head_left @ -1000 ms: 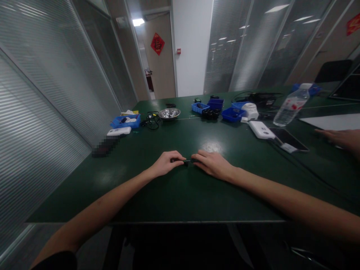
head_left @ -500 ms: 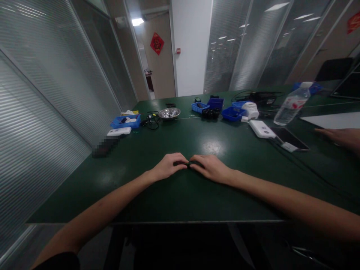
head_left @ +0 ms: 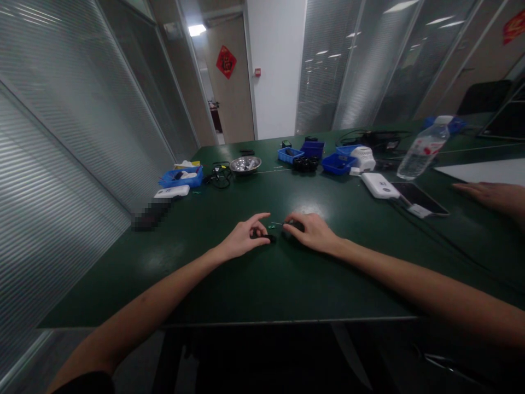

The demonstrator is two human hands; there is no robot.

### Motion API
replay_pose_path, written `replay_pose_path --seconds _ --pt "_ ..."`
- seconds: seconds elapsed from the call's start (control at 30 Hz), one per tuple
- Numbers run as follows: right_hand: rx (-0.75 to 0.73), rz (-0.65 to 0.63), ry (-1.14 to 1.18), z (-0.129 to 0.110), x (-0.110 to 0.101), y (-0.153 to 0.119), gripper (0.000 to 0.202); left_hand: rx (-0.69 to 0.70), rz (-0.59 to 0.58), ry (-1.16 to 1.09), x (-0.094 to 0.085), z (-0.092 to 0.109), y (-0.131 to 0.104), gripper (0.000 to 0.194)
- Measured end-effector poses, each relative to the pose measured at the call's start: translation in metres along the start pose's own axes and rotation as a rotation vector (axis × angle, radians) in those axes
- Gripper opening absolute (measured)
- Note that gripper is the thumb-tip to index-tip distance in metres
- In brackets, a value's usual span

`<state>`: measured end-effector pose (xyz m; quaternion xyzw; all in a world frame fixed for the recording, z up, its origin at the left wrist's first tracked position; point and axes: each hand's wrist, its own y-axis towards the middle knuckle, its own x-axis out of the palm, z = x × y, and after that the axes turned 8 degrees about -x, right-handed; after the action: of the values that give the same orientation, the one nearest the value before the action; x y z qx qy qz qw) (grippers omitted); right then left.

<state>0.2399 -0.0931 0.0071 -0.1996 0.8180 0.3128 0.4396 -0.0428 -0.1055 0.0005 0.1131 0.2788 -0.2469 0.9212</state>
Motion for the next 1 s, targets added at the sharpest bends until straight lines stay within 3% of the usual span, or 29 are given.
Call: replay_pose_path --seconds 0.13,0.2,0.43,0.57,0.7,0.9,1.0 --pt "0.065 0.037 -0.009 0.011 -0.003 0.002 0.033 0.045 0.017 0.147 -0.004 0.005 -0.004 0.031" --pt "0.074 0.06 -0.008 0.014 -0.003 0.003 0.034 0.081 0.061 0.215 -0.003 0.007 -0.004 0.02" --pt "0.059 0.056 -0.024 0.014 0.001 0.003 0.033 0.108 0.078 0.329 0.012 0.01 0.01 0.022" --pt "0.06 0.049 -0.015 0.013 -0.001 0.003 0.033 0.133 0.061 0.425 0.005 0.001 0.009 0.025" --pt "0.072 0.029 -0.01 0.013 -0.001 0.001 0.033 0.039 0.135 0.397 -0.036 -0.026 0.005 0.029" --pt "0.065 0.023 0.001 0.013 -0.001 0.0 0.033 -0.355 0.41 0.468 -0.141 -0.088 -0.006 0.038" --pt "0.061 0.01 -0.012 0.013 -0.001 0.0 0.034 -0.449 0.483 0.513 -0.179 -0.113 -0.02 0.036"
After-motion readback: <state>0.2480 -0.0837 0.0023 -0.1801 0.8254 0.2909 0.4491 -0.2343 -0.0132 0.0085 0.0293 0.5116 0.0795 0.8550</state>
